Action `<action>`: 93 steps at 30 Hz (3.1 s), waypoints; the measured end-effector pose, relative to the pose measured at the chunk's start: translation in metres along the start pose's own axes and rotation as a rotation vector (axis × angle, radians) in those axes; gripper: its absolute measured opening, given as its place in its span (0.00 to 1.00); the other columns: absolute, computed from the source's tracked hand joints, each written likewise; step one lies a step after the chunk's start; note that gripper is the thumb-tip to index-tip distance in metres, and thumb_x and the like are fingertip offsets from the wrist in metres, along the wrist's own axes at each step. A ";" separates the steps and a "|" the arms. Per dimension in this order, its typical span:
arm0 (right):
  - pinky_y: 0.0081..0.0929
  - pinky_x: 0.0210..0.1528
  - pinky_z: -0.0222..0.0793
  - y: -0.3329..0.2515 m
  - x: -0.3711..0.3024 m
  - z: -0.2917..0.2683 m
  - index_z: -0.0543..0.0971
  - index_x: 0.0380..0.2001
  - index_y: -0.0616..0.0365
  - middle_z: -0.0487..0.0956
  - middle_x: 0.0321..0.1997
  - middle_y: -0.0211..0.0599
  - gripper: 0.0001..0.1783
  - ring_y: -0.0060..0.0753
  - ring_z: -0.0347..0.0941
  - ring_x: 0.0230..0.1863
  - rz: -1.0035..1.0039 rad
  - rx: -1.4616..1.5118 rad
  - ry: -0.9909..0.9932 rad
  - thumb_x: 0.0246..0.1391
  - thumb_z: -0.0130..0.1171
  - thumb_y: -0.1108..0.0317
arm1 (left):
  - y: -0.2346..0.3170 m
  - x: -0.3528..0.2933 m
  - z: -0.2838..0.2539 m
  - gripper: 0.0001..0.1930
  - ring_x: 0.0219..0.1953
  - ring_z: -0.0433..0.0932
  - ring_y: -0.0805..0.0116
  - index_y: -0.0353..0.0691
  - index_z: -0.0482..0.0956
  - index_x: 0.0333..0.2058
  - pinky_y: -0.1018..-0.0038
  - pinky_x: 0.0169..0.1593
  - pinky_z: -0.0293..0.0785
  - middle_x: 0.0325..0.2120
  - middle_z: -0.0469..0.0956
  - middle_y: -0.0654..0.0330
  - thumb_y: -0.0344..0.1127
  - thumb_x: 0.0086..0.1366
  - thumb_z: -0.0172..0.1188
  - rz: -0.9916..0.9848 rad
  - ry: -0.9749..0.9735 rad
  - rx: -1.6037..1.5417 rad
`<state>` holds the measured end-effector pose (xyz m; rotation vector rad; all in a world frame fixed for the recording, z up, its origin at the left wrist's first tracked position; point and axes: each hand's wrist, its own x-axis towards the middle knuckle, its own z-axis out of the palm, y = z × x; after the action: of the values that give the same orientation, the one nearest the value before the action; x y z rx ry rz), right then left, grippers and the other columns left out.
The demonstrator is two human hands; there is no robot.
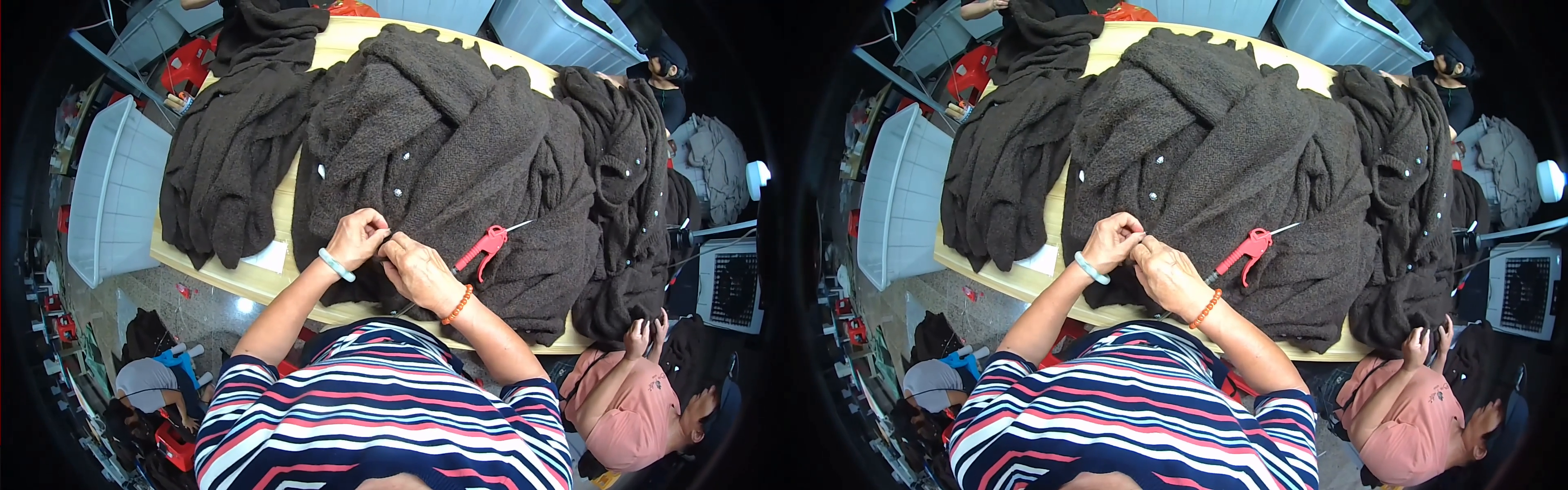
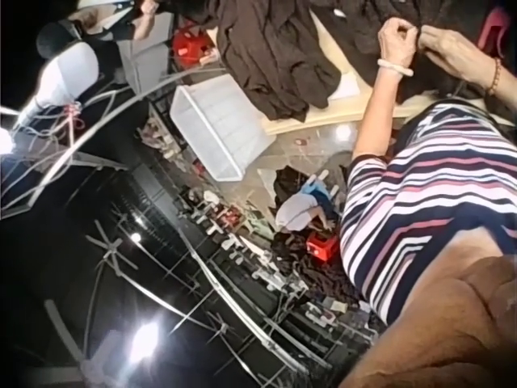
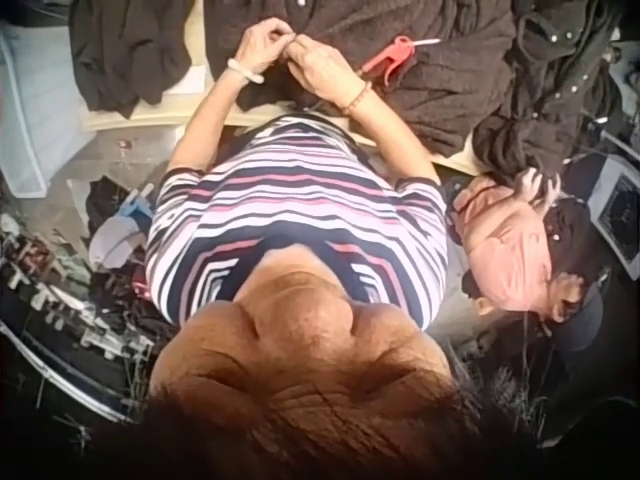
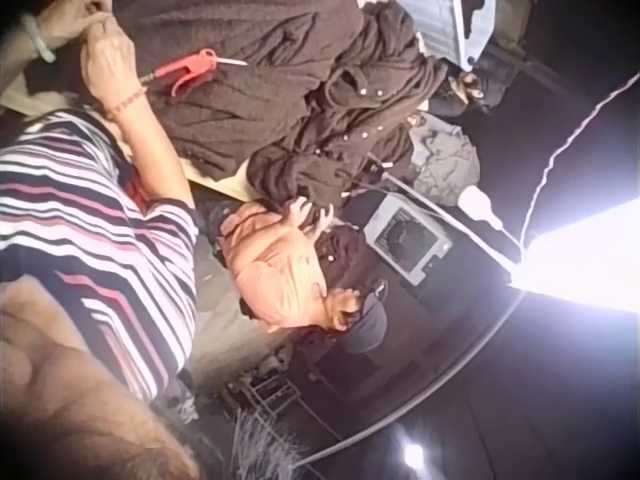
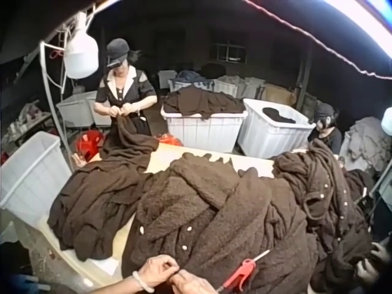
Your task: Trimming loose threads and inspecting garments on a factory workbench.
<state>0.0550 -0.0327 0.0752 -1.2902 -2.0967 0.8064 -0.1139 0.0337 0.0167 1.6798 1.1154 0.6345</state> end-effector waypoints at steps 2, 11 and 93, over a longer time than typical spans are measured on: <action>0.40 0.38 0.74 -0.002 0.000 -0.003 0.74 0.36 0.62 0.74 0.36 0.44 0.09 0.50 0.76 0.38 -0.004 0.011 0.020 0.49 0.58 0.75 | 0.001 -0.002 -0.005 0.03 0.28 0.76 0.78 0.34 0.78 0.32 0.81 0.32 0.74 0.27 0.78 0.64 0.27 0.62 0.62 -0.130 -0.070 -0.263; 0.42 0.40 0.73 -0.005 0.005 -0.006 0.72 0.37 0.62 0.74 0.35 0.47 0.09 0.52 0.75 0.39 0.049 0.018 0.112 0.50 0.56 0.77 | 0.005 -0.013 -0.022 0.06 0.37 0.75 0.80 0.36 0.77 0.38 0.82 0.44 0.69 0.33 0.78 0.65 0.32 0.66 0.60 -0.300 -0.325 -0.938; 0.36 0.35 0.77 0.023 0.003 0.005 0.77 0.37 0.63 0.77 0.35 0.44 0.12 0.49 0.78 0.35 0.075 0.031 0.176 0.47 0.61 0.79 | 0.027 -0.032 0.008 0.06 0.32 0.78 0.80 0.32 0.80 0.37 0.83 0.36 0.75 0.31 0.81 0.61 0.22 0.59 0.65 -0.090 0.178 -0.347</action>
<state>0.0634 -0.0225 0.0558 -1.3777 -1.9011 0.7264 -0.1110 -0.0012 0.0412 1.2894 1.1247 0.8793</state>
